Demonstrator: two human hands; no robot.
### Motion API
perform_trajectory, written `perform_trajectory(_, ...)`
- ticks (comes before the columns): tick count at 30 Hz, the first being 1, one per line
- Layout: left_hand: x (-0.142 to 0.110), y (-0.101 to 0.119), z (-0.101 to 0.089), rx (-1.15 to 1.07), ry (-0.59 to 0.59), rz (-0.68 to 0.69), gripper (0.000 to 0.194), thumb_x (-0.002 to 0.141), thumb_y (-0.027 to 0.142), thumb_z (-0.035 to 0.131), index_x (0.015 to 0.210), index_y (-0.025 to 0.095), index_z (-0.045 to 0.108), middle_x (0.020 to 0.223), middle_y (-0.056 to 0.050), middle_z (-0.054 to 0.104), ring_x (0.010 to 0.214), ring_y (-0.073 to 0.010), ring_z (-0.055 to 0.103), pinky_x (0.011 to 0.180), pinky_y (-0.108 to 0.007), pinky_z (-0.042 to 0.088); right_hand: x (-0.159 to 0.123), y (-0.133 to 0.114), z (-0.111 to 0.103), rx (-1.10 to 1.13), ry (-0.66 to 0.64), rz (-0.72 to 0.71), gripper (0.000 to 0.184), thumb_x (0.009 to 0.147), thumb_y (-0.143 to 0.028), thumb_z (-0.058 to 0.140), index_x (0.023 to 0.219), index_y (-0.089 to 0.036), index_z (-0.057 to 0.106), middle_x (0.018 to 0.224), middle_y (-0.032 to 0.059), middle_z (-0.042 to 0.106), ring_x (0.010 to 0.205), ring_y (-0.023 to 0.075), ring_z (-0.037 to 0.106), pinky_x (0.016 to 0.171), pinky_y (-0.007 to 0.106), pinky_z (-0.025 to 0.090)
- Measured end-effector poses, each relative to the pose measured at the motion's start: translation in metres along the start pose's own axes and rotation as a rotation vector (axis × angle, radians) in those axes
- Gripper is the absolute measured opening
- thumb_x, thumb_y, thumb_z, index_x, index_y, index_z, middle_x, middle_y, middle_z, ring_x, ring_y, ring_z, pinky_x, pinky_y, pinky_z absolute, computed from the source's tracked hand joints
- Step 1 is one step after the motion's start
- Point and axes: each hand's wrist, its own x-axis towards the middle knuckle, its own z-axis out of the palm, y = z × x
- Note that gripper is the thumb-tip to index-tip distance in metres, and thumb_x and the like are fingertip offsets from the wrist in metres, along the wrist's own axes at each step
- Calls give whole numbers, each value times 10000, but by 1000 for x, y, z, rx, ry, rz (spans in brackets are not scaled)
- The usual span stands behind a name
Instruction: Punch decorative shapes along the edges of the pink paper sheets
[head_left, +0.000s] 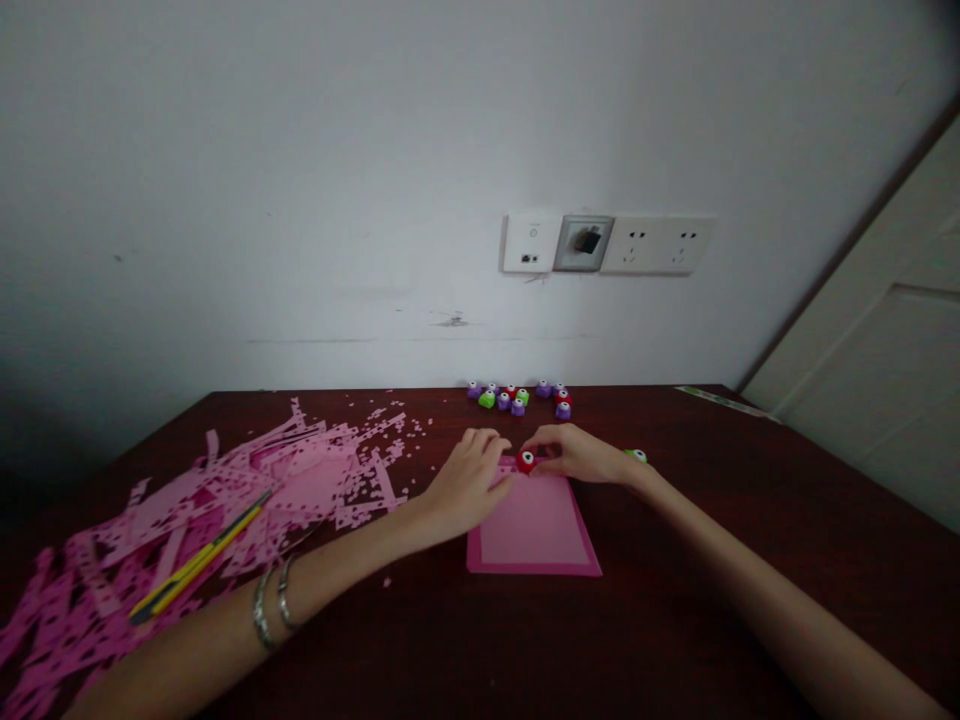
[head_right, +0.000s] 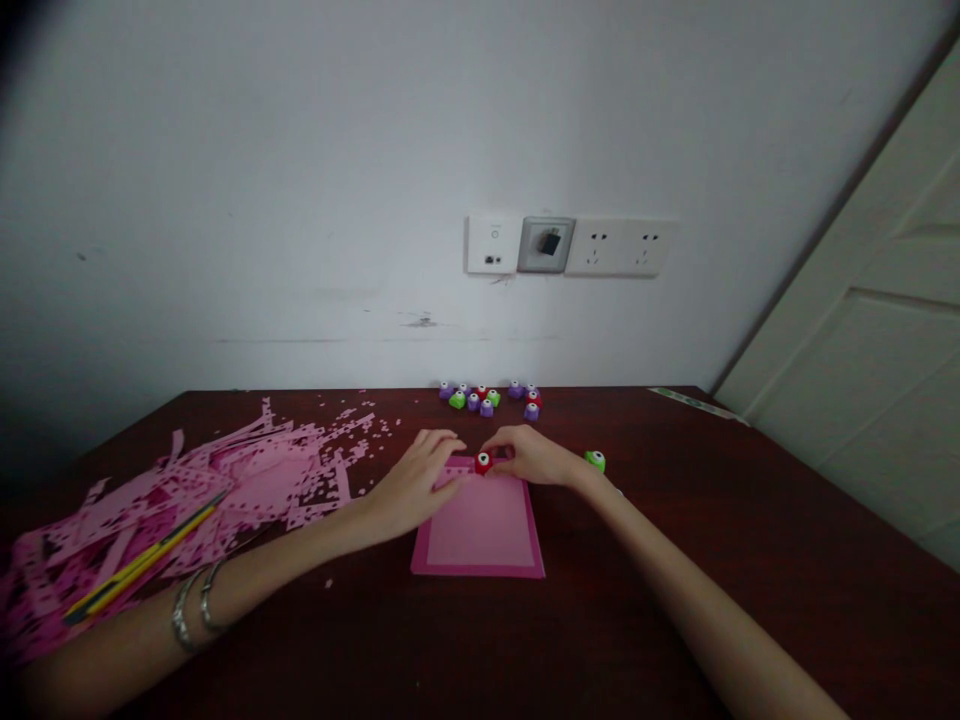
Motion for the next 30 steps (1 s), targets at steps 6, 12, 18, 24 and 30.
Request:
perform_trajectory(6,20,-30,-10,-468,-82,-175,227,795,312,518,908,135,604,828,-47,625,752,-141,564,704,-276,445,0,-8,-2,64,-64,21,294,751,-364,603,975,-186,673,847,20,643,713,140,524,641,244,395)
perform_trajectory(12,21,-47,6,-733,-180,-389,511,638,346,693,1045,82,533,762,-48,642,677,-138,581,641,-261,436,1,-10,0,151,-31,89,289,741,-369,610,926,-157,674,696,3,591,604,107,470,543,219,356)
perform_trajectory(18,19,-49,11,-1032,-258,-486,549,496,210,779,998,102,585,900,-89,652,767,-166,613,701,-309,476,1,-6,-3,266,32,139,325,693,-382,650,907,-138,656,710,8,589,616,106,493,546,222,374)
perform_trajectory(24,18,-51,11,-1215,-309,-468,332,561,178,729,877,102,666,844,-78,684,783,-165,626,779,-323,468,0,-2,-3,327,2,210,319,673,-369,661,870,-119,655,679,13,600,562,94,496,489,209,369)
perform_trajectory(30,16,-49,5,-1151,-312,-517,242,581,176,696,807,90,690,782,-81,692,708,-161,625,707,-292,470,0,-3,-1,395,-46,292,361,623,-353,703,870,-108,608,645,0,573,474,66,463,392,177,357)
